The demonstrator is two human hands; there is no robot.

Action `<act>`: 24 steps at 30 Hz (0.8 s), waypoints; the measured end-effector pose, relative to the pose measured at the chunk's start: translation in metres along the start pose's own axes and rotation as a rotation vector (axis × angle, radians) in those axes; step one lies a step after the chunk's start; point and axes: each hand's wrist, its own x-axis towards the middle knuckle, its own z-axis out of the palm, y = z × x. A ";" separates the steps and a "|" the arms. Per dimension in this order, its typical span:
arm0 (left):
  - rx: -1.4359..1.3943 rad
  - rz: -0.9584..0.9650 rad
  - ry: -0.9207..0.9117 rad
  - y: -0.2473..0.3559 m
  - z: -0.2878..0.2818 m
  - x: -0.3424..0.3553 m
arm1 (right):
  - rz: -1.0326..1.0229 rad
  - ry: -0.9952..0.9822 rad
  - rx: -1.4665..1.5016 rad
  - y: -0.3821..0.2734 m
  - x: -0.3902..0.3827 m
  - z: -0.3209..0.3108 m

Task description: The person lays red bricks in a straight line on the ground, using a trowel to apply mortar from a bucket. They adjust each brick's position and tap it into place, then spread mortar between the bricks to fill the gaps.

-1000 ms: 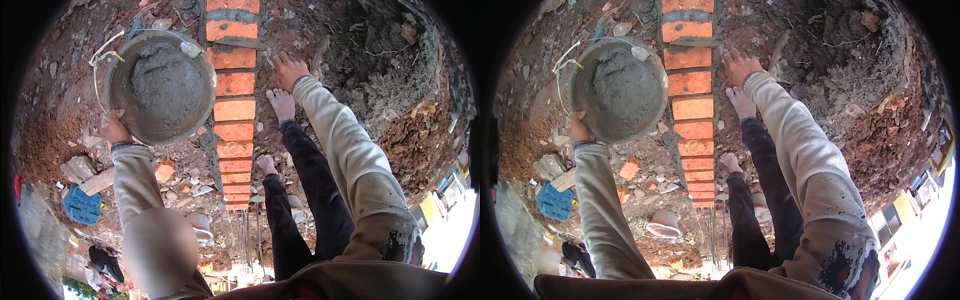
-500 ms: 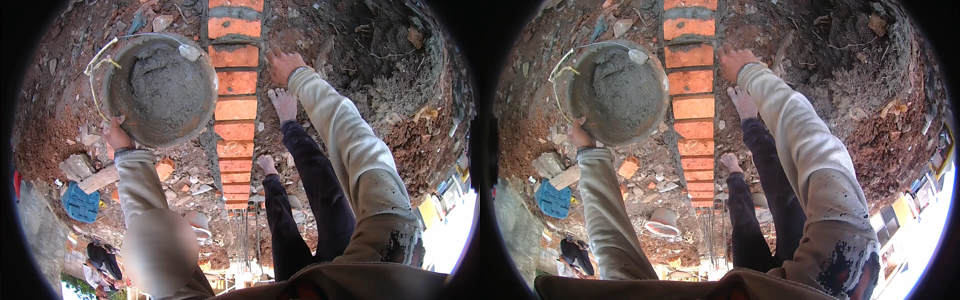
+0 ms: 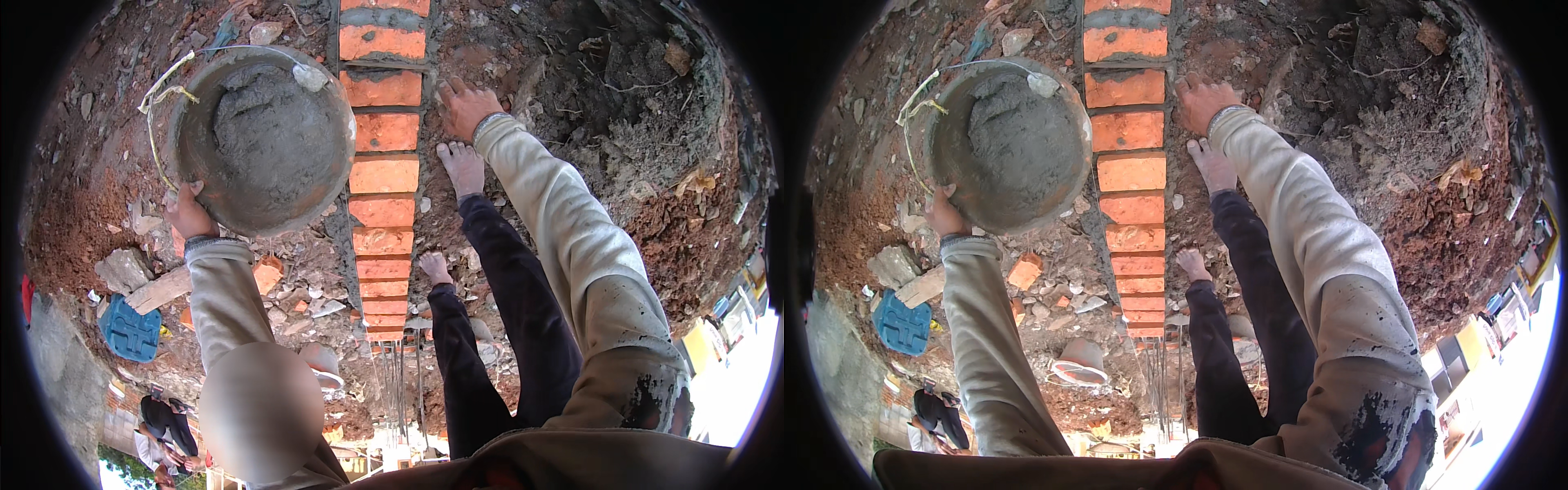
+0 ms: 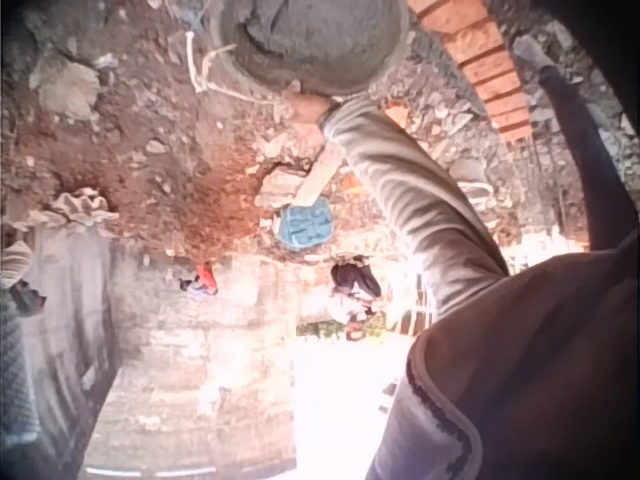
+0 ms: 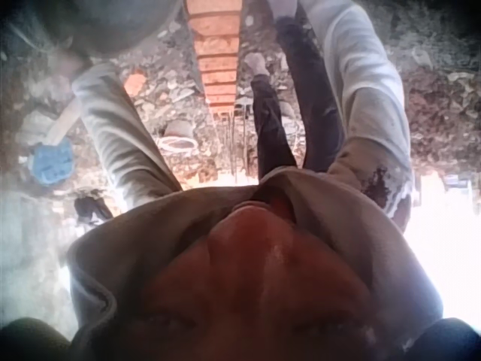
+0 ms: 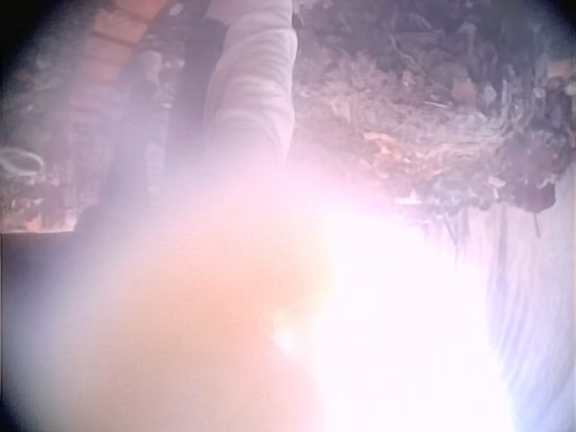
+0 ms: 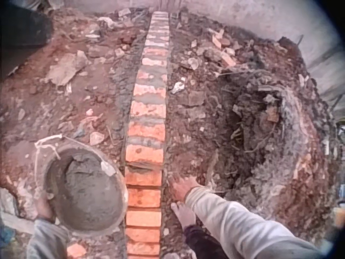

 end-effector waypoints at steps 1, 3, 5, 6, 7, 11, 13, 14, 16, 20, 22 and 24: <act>0.009 -0.017 0.004 0.003 0.004 -0.002 | -0.028 -0.018 -0.031 -0.002 0.001 0.000; 0.019 -0.030 0.009 0.003 0.006 -0.002 | 0.024 0.025 0.037 0.002 -0.001 -0.003; 0.020 -0.023 0.014 0.000 0.002 0.000 | 0.030 0.040 0.047 0.003 -0.002 -0.003; 0.028 -0.013 0.010 0.000 0.002 0.000 | 0.036 -0.014 0.033 0.002 -0.001 -0.009; 0.035 -0.002 0.006 0.001 0.002 0.000 | 0.041 -0.068 0.018 0.000 0.001 -0.018; 0.069 -0.022 0.037 0.005 0.006 -0.004 | 0.139 0.102 0.131 0.003 -0.020 -0.008; 0.040 -0.026 0.021 0.004 0.006 -0.002 | 0.227 0.081 0.133 0.001 -0.022 0.002; 0.024 -0.025 0.012 0.003 0.007 0.000 | 0.214 0.067 0.110 0.001 -0.020 0.014; 0.048 0.007 0.022 -0.002 -0.002 0.004 | 0.117 0.034 0.078 -0.014 -0.016 0.025; 0.062 -0.006 0.010 -0.001 0.001 0.001 | 0.022 0.256 0.149 -0.019 -0.005 0.032; 0.011 -0.011 -0.009 0.005 0.011 -0.005 | 0.042 0.140 0.103 -0.016 0.005 0.025; -0.005 -0.002 -0.009 0.004 0.010 -0.003 | 0.037 0.098 0.081 -0.015 0.009 0.015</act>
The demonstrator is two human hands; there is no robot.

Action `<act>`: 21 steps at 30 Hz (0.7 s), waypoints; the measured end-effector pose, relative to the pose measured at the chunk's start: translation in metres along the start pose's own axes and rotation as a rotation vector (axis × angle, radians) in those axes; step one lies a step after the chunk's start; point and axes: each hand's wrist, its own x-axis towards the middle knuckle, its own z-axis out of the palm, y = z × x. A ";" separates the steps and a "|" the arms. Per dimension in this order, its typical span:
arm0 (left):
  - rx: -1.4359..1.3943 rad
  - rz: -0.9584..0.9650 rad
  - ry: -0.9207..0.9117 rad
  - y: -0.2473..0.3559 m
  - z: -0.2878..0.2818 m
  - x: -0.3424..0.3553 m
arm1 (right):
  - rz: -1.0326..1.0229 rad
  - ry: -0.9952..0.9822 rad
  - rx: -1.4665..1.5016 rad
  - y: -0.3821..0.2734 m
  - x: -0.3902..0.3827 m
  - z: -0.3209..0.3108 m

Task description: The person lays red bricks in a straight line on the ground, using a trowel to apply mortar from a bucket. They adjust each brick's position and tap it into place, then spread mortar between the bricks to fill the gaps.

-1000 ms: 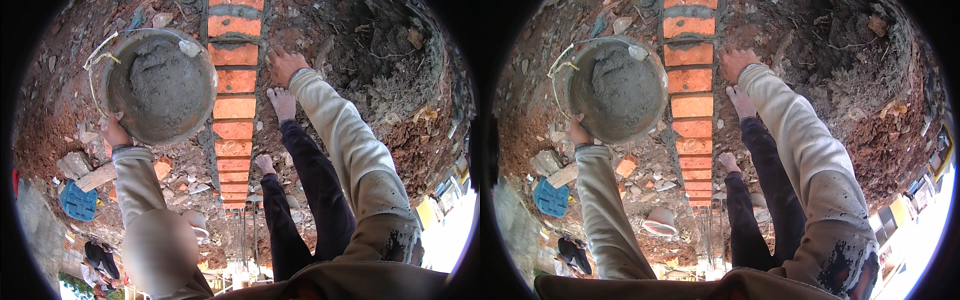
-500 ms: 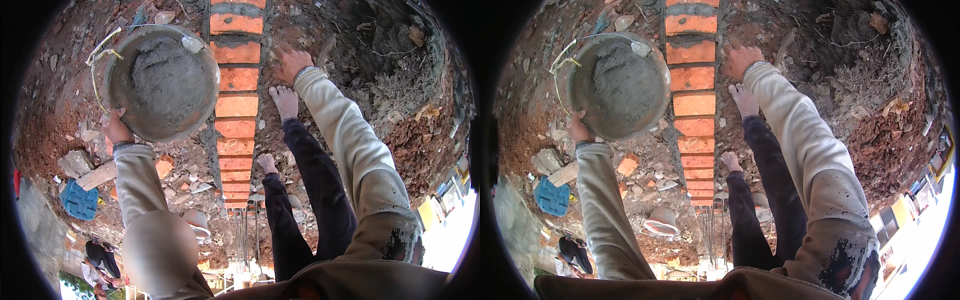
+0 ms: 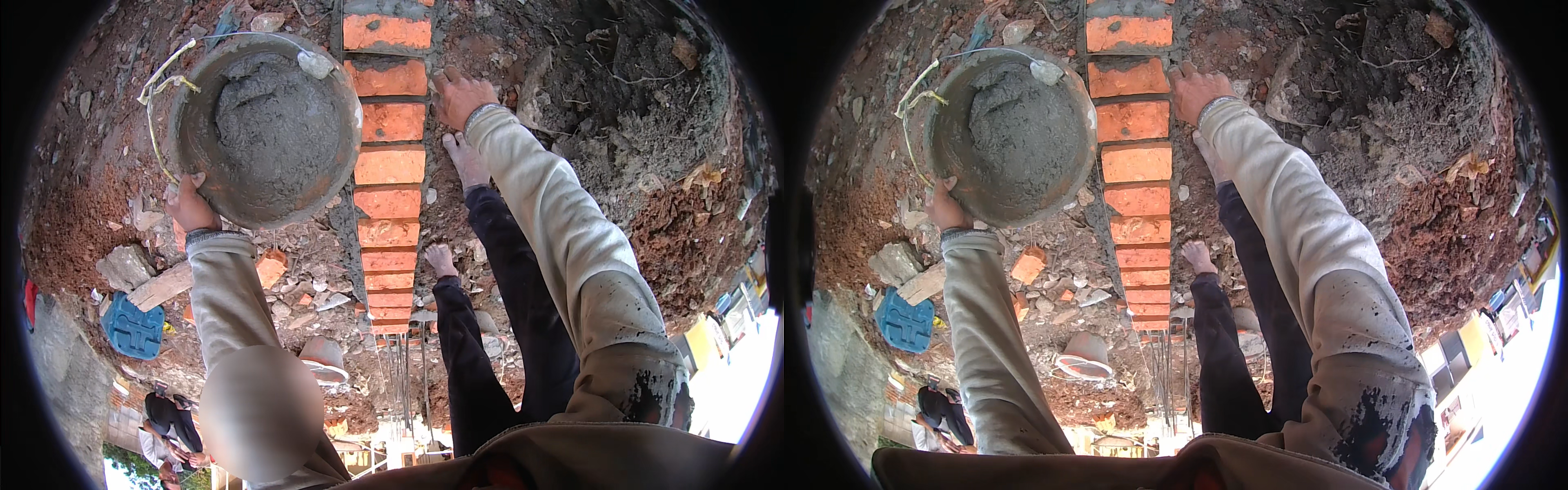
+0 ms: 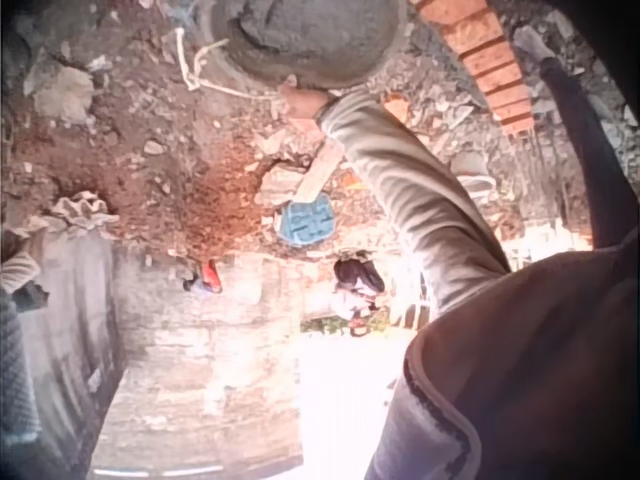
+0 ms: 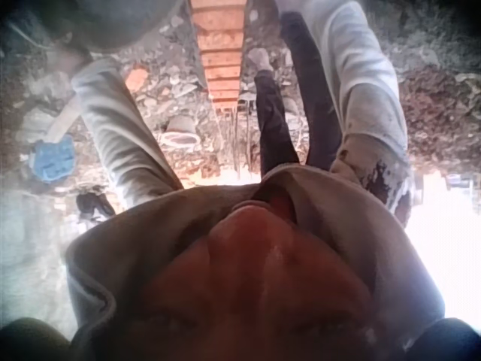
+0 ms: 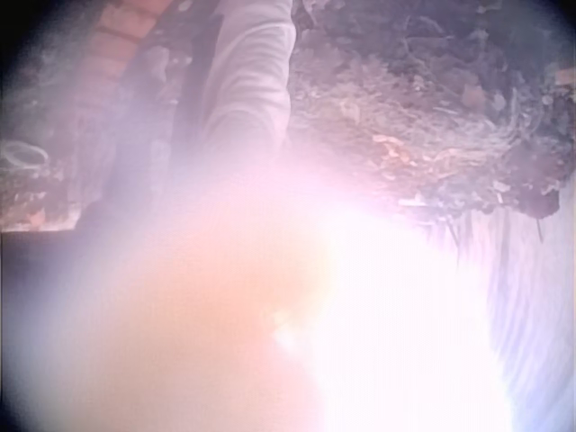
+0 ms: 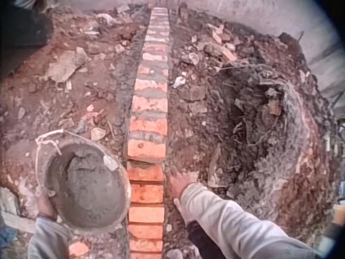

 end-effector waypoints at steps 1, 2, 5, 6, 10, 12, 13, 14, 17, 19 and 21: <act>0.010 0.012 0.010 -0.004 -0.006 0.005 | -0.015 0.015 0.003 -0.001 -0.001 -0.008; 0.019 0.024 0.019 -0.006 -0.012 0.008 | -0.030 0.031 0.006 -0.002 0.000 -0.013; -0.008 -0.016 -0.001 -0.004 -0.004 0.002 | -0.009 -0.087 -0.031 0.005 0.007 -0.017; 0.015 -0.011 0.014 -0.004 -0.005 0.003 | -0.021 -0.043 -0.023 0.004 0.005 -0.017; 0.061 0.001 0.018 -0.008 -0.010 0.006 | -0.021 -0.031 -0.019 0.005 0.002 -0.021; 0.053 0.014 0.005 -0.007 -0.009 0.009 | 0.004 -0.031 0.034 0.005 -0.001 -0.024; 0.049 0.017 0.002 -0.010 -0.011 0.010 | 0.021 -0.002 0.095 0.000 -0.014 -0.026; 0.047 0.021 -0.002 -0.011 -0.012 0.011 | 0.038 0.027 0.156 -0.005 -0.026 -0.027; 0.068 -0.010 0.001 -0.010 -0.009 0.009 | 0.120 -0.187 0.367 -0.026 -0.047 -0.003; 0.073 -0.009 0.020 -0.004 -0.005 0.004 | 0.089 -0.150 0.252 -0.041 -0.049 0.012; 0.074 -0.019 0.021 -0.002 -0.004 0.005 | 0.099 -0.134 0.195 -0.044 -0.047 0.016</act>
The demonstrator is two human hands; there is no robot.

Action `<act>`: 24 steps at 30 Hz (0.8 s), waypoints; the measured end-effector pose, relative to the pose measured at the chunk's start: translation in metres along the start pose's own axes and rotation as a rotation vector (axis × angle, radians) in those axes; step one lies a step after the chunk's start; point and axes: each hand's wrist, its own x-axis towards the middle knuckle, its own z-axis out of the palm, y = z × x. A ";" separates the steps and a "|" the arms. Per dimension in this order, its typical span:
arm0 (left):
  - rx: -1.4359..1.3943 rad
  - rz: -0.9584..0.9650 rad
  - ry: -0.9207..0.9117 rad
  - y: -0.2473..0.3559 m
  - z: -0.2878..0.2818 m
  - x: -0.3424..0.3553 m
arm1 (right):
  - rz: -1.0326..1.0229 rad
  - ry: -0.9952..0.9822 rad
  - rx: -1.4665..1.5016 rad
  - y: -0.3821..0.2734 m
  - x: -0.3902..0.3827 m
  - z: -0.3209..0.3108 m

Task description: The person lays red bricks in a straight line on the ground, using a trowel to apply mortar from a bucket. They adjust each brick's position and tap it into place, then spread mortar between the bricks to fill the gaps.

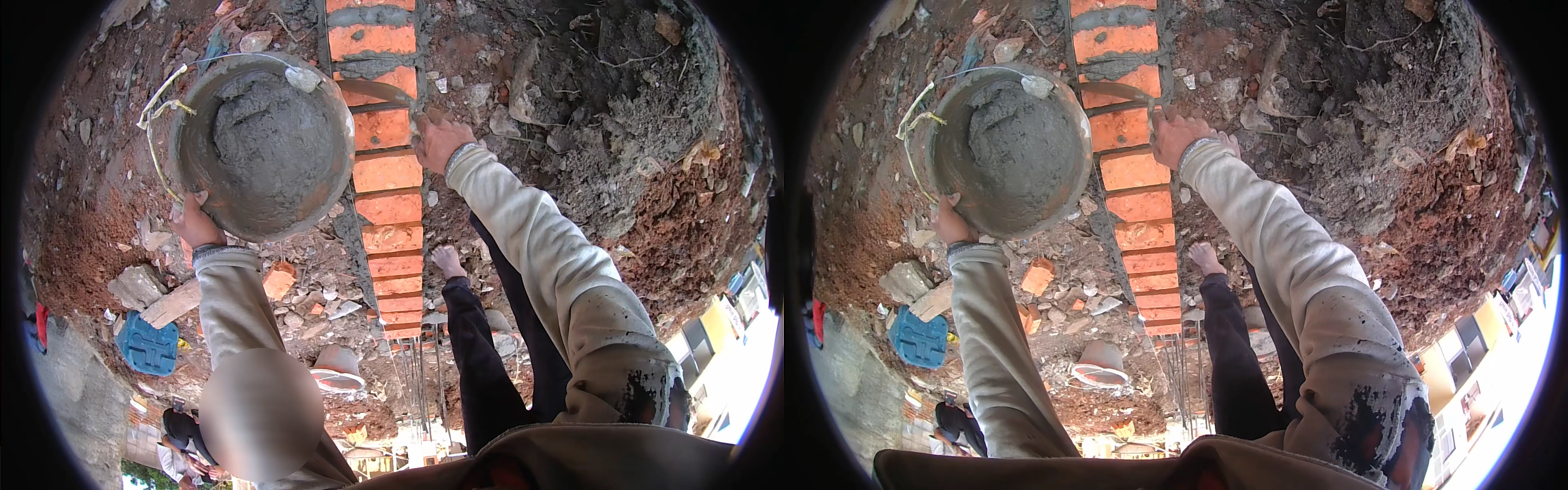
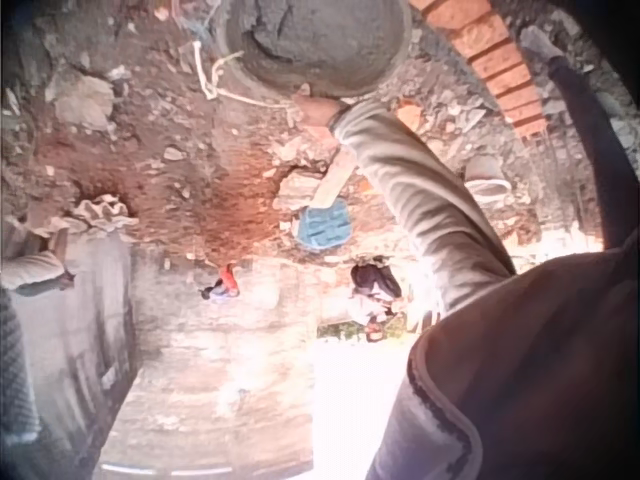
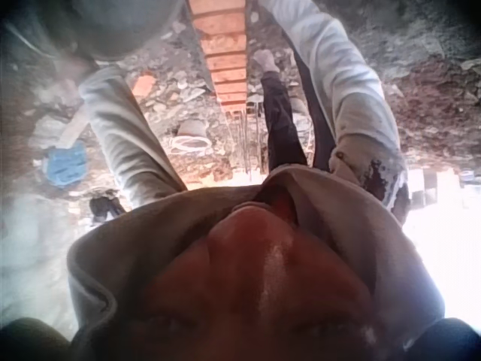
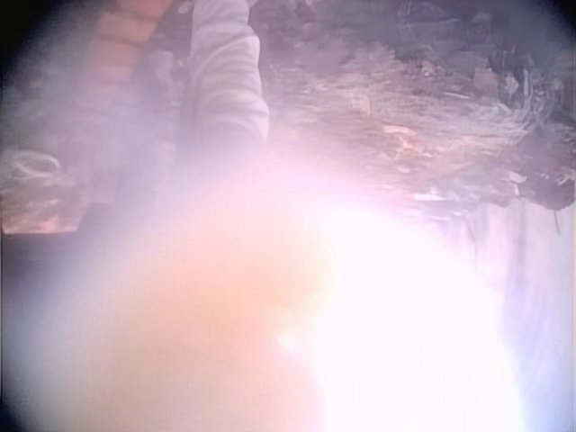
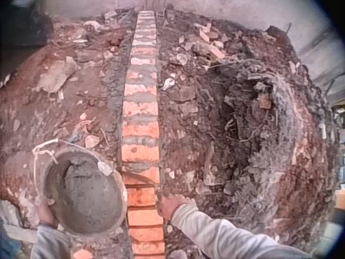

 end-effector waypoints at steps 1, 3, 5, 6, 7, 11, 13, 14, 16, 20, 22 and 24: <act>-0.006 -0.010 -0.005 -0.001 -0.001 0.000 | 0.020 0.001 -0.001 0.003 0.007 -0.008; -0.002 -0.023 -0.002 -0.003 0.001 -0.001 | 0.025 0.036 -0.027 0.014 0.021 -0.020; 0.010 -0.017 0.027 0.005 0.008 -0.004 | -0.020 0.113 -0.077 0.029 0.032 -0.032; 0.009 -0.009 0.020 0.007 0.009 -0.005 | -0.064 0.142 -0.119 0.032 0.030 -0.036; 0.008 0.000 0.014 0.008 0.010 -0.006 | -0.109 0.172 -0.161 0.036 0.029 -0.039; -0.013 -0.036 0.012 0.006 0.009 -0.003 | -0.058 0.036 -0.248 0.047 0.042 -0.051; 0.023 -0.007 0.003 0.004 0.005 0.002 | -0.109 0.104 -0.251 0.050 0.039 -0.048; 0.041 0.008 -0.002 0.003 0.003 0.004 | -0.134 0.139 -0.253 0.051 0.039 -0.047; 0.006 -0.022 -0.002 0.007 0.010 -0.002 | -0.102 0.050 -0.267 0.048 0.041 -0.048; 0.025 -0.013 0.002 0.002 0.003 0.006 | -0.031 0.271 -0.068 0.046 0.026 -0.043; 0.008 0.002 0.030 0.005 0.010 -0.001 | 0.008 0.227 -0.138 0.048 0.027 -0.043; -0.006 0.007 0.030 0.005 0.013 -0.003 | -0.004 0.187 -0.178 0.051 0.028 -0.039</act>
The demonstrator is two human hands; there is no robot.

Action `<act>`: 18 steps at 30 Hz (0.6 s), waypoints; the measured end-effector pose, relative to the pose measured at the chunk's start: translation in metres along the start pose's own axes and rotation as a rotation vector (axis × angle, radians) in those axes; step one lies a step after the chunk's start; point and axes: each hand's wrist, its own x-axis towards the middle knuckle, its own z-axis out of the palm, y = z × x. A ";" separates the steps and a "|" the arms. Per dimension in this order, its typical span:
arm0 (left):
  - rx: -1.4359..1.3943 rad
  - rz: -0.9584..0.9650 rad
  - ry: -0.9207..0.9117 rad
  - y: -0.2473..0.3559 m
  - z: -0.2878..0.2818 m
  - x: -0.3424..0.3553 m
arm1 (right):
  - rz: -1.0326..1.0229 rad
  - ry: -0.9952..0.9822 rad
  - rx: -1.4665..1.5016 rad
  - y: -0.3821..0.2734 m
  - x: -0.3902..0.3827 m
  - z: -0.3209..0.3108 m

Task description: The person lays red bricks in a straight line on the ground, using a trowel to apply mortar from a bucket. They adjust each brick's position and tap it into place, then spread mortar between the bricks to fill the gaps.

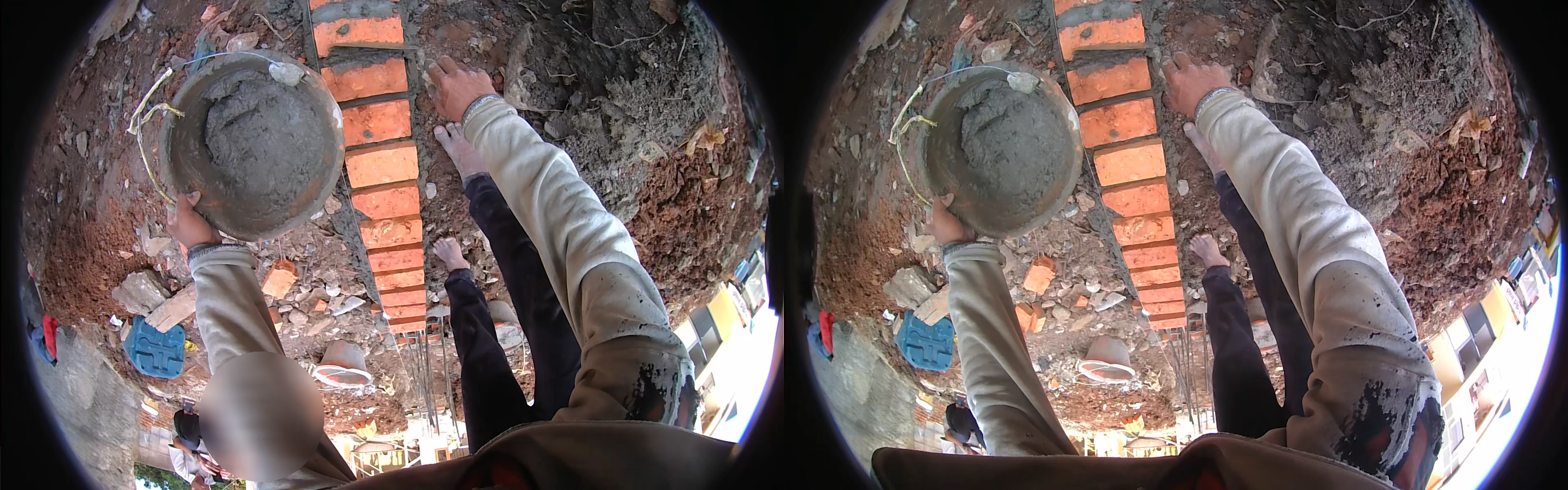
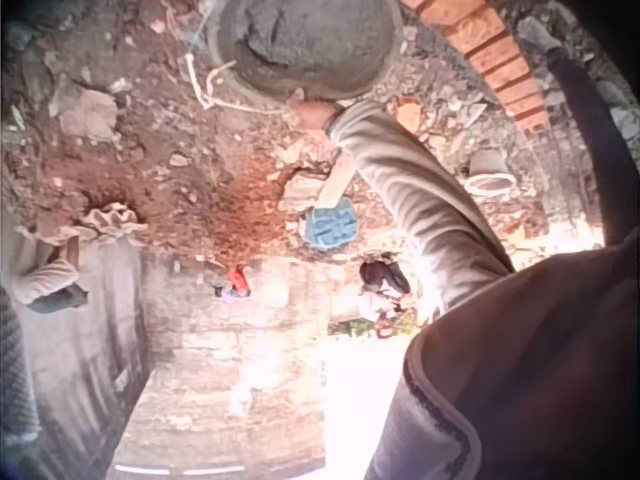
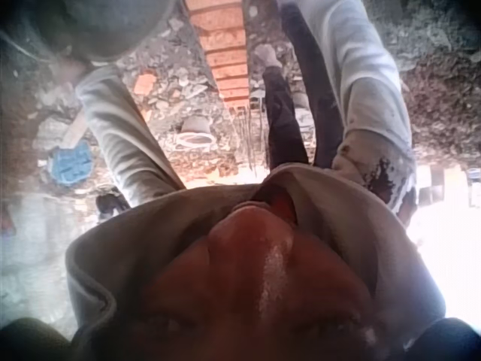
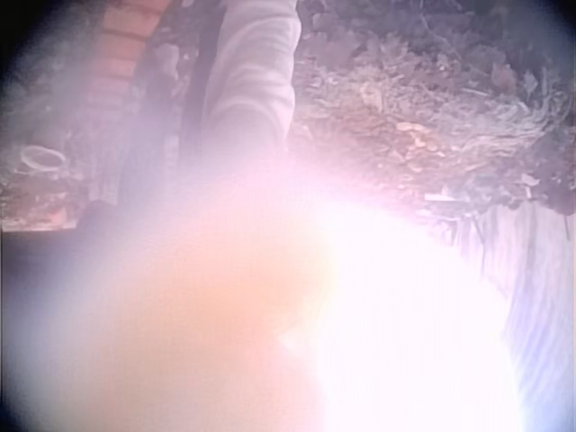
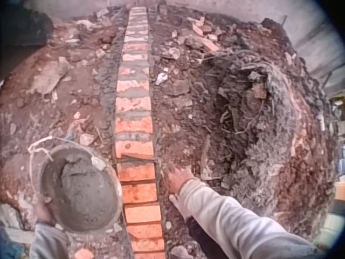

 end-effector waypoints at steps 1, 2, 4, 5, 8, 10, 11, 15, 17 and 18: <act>-0.005 -0.003 -0.014 -0.001 -0.001 0.002 | -0.032 -0.015 -0.002 0.001 -0.001 0.006; -0.010 -0.007 -0.028 -0.003 -0.002 0.004 | -0.065 -0.029 -0.003 0.002 -0.002 0.011; -0.009 -0.036 -0.044 -0.007 -0.012 0.013 | -0.078 -0.029 -0.007 -0.001 -0.005 0.008; -0.008 -0.050 -0.051 -0.010 -0.017 0.015 | -0.085 -0.028 -0.008 -0.003 -0.007 0.007; -0.016 -0.012 -0.008 -0.003 -0.001 0.006 | -0.099 0.065 0.001 0.009 -0.003 0.018; -0.021 -0.039 -0.022 0.003 0.003 -0.001 | -0.102 -0.044 -0.014 0.007 0.007 0.014; -0.024 -0.053 -0.030 0.003 0.004 -0.003 | -0.103 -0.098 -0.022 0.007 0.009 0.013; -0.022 -0.014 -0.033 -0.004 -0.008 0.008 | -0.119 -0.013 -0.016 0.000 0.001 0.002; 0.011 -0.027 -0.036 -0.003 -0.009 0.005 | -0.082 -0.048 0.071 0.000 0.000 -0.004; 0.007 -0.010 -0.036 -0.003 -0.008 0.007 | 0.000 -0.009 0.202 0.002 0.000 -0.005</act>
